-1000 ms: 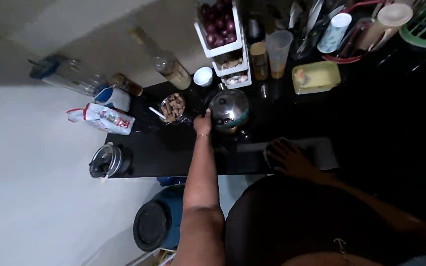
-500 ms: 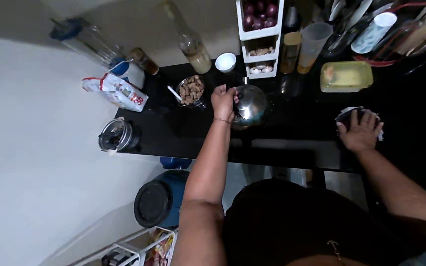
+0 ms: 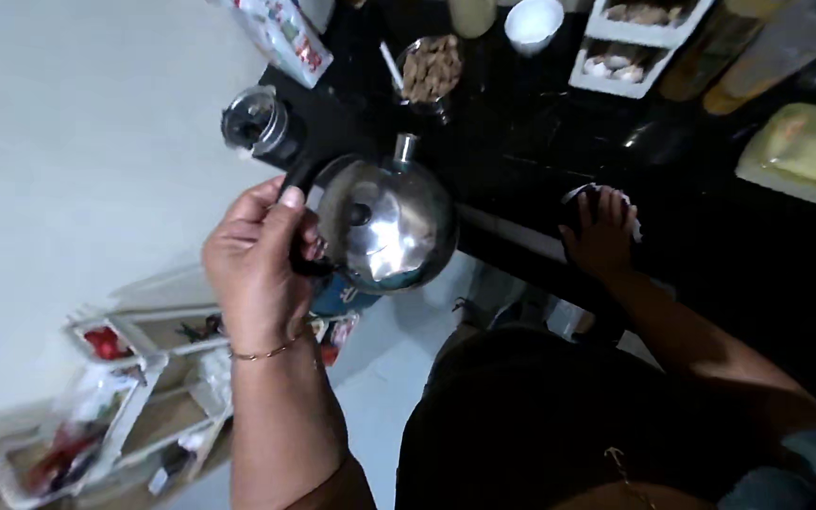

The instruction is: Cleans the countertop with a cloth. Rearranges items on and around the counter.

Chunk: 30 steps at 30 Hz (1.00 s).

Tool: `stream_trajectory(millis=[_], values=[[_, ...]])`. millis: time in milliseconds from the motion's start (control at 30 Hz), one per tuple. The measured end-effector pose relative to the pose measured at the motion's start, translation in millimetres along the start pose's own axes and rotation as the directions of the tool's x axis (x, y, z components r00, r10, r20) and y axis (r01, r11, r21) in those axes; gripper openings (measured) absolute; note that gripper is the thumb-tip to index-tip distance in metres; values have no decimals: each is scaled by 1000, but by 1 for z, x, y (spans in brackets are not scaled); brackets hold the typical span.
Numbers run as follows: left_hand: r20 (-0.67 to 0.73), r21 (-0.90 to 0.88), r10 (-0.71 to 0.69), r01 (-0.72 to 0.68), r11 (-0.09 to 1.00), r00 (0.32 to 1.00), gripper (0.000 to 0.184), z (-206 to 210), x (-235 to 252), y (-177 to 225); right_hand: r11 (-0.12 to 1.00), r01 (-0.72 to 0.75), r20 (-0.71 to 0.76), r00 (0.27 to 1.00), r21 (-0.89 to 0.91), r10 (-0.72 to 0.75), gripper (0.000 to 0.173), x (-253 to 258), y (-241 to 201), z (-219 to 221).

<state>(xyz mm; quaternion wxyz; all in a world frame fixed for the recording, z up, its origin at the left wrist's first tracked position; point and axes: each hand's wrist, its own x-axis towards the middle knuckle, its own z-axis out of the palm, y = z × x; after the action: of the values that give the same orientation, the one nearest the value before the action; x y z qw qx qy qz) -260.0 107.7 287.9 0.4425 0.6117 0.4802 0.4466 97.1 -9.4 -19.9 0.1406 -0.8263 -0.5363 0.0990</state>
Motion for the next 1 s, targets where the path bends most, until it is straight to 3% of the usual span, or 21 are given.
stream_trajectory(millis=[133, 300, 433, 533, 667, 733, 800, 933, 1000], values=[[-171, 56, -50, 60, 997, 984, 16, -45, -48, -28, 1000, 12, 97, 995, 24, -14, 77, 2, -4, -17], [-295, 35, -124, 141, 989, 947, 12, -87, -98, -99, 998, -61, 165, 984, -13, 62, 85, -12, -17, -36], [-228, 48, -268, 286, 957, 936, 21, -116, -128, -169, 972, 229, 81, 969, 57, -233, 70, -53, -81, -51], [-89, 84, -400, 407, 909, 912, 27, -124, -147, -222, 874, 434, 137, 873, 216, -468, 51, -97, -152, -26], [115, 195, -536, 510, 838, 836, 29, -118, -167, -280, 767, 459, 407, 659, 448, -633, 48, -150, -240, 48], [199, 261, -638, 587, 766, 744, 34, -115, -171, -299, 798, 365, 558, 574, 481, -599, 54, -163, -280, 77], [195, 187, -662, 636, 749, 723, 36, -115, -179, -327, 858, 233, 643, 579, 458, -501, 56, -163, -308, 100], [204, 41, -568, 572, 819, 798, 37, -104, -203, -385, 903, 166, 632, 664, 397, -399, 44, -158, -324, 143], [196, 31, -522, 527, 849, 830, 36, -95, -214, -403, 936, 19, 652, 712, 352, -260, 50, -160, -325, 162]])
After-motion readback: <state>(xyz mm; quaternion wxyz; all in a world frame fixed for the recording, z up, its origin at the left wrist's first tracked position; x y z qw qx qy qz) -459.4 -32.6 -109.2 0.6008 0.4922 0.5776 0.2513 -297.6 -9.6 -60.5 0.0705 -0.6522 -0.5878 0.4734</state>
